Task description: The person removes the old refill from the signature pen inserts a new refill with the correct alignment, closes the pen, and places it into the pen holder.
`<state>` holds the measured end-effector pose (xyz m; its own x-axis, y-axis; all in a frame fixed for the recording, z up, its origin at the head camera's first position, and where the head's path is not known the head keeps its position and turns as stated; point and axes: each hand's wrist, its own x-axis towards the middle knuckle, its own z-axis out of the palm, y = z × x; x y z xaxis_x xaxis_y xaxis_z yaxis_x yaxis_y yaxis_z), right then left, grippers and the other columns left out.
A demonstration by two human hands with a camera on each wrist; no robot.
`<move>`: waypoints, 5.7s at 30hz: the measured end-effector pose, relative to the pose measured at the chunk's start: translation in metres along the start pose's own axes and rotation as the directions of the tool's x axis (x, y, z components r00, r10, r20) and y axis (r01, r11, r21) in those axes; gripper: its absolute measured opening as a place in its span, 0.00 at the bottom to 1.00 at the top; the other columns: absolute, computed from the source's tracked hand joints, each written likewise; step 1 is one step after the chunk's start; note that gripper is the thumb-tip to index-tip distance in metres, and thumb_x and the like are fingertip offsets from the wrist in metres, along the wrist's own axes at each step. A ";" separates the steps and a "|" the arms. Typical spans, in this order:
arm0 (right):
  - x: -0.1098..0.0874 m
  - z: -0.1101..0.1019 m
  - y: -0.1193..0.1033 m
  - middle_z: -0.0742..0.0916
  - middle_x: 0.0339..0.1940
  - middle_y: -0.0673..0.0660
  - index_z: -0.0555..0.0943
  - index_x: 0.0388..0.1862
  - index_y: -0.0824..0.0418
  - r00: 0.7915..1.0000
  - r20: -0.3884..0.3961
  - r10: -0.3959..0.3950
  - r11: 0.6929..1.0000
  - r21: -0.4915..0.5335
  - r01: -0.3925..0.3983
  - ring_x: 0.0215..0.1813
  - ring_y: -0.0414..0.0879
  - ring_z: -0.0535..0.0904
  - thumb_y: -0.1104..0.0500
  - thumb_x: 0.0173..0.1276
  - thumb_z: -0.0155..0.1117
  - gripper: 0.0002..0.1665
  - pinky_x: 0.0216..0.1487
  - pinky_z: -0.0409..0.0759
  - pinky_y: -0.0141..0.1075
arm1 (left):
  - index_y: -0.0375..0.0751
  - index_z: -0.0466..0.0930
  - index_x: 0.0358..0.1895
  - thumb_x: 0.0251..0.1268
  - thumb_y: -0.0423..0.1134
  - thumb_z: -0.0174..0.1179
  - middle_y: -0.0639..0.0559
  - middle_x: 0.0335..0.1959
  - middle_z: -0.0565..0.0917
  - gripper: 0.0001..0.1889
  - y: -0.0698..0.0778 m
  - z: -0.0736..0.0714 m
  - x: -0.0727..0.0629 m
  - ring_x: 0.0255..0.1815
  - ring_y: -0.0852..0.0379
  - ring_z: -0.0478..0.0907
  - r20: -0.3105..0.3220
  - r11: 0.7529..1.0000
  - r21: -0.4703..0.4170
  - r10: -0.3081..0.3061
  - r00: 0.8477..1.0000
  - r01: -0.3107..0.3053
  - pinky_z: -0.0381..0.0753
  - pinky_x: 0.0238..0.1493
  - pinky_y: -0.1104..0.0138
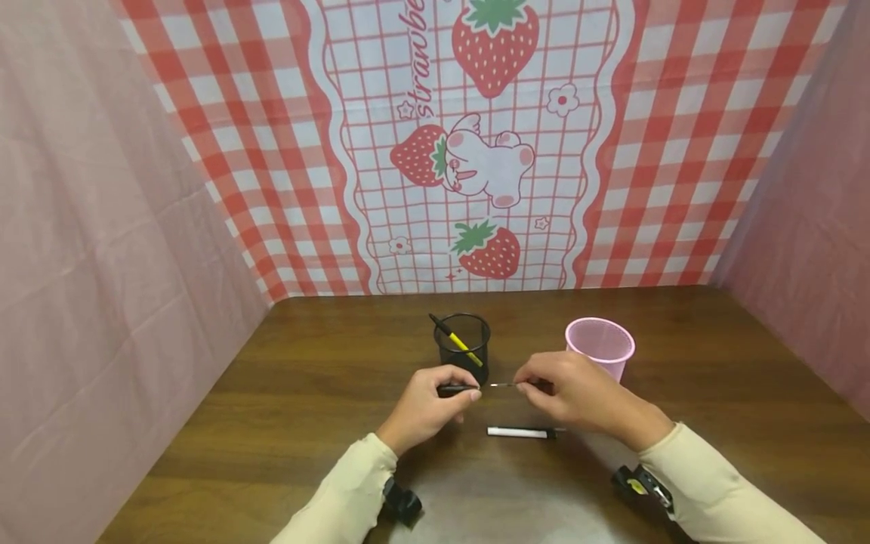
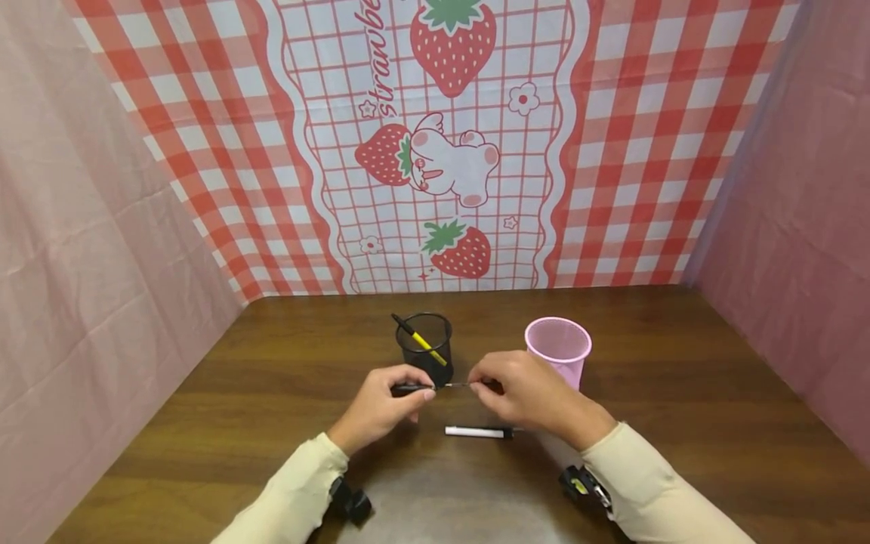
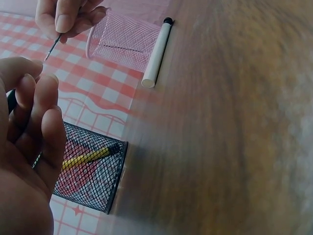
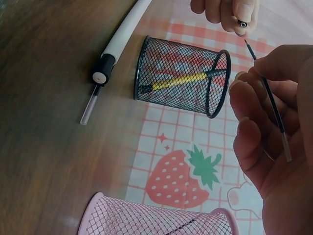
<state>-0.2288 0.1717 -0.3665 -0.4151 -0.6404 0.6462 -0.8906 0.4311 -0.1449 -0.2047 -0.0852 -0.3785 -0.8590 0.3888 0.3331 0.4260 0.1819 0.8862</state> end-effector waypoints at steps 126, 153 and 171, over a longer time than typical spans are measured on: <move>-0.004 0.016 -0.008 0.82 0.29 0.37 0.86 0.36 0.55 0.998 0.062 0.023 0.991 0.133 -0.031 0.30 0.29 0.75 0.58 0.70 0.66 0.04 0.32 0.75 0.23 | 0.39 0.84 0.41 0.64 0.31 0.66 0.53 0.25 0.83 0.04 -0.029 0.007 0.007 0.20 0.62 0.80 0.098 0.999 0.035 0.038 0.994 -0.041 0.80 0.24 0.69; -0.002 0.018 -0.013 0.83 0.30 0.37 0.86 0.36 0.54 0.995 0.100 -0.014 0.987 0.158 -0.002 0.29 0.28 0.74 0.59 0.70 0.66 0.03 0.31 0.74 0.24 | 0.39 0.84 0.38 0.63 0.33 0.65 0.58 0.23 0.82 0.03 -0.029 0.010 0.006 0.19 0.64 0.79 0.115 0.990 0.067 0.119 0.986 -0.127 0.78 0.22 0.70; -0.005 0.019 -0.010 0.81 0.28 0.36 0.86 0.35 0.55 0.984 0.168 0.055 0.988 0.134 -0.078 0.29 0.28 0.74 0.61 0.68 0.67 0.02 0.30 0.75 0.25 | 0.40 0.84 0.37 0.63 0.31 0.66 0.54 0.23 0.82 0.02 -0.035 -0.001 0.007 0.19 0.60 0.80 0.069 0.996 0.042 0.071 0.995 -0.074 0.80 0.23 0.68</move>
<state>-0.2217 0.1590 -0.3826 -0.4890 -0.7134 0.5019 -0.8721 0.3907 -0.2945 -0.2257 -0.0898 -0.4066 -0.8048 0.4623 0.3724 0.5003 0.1907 0.8446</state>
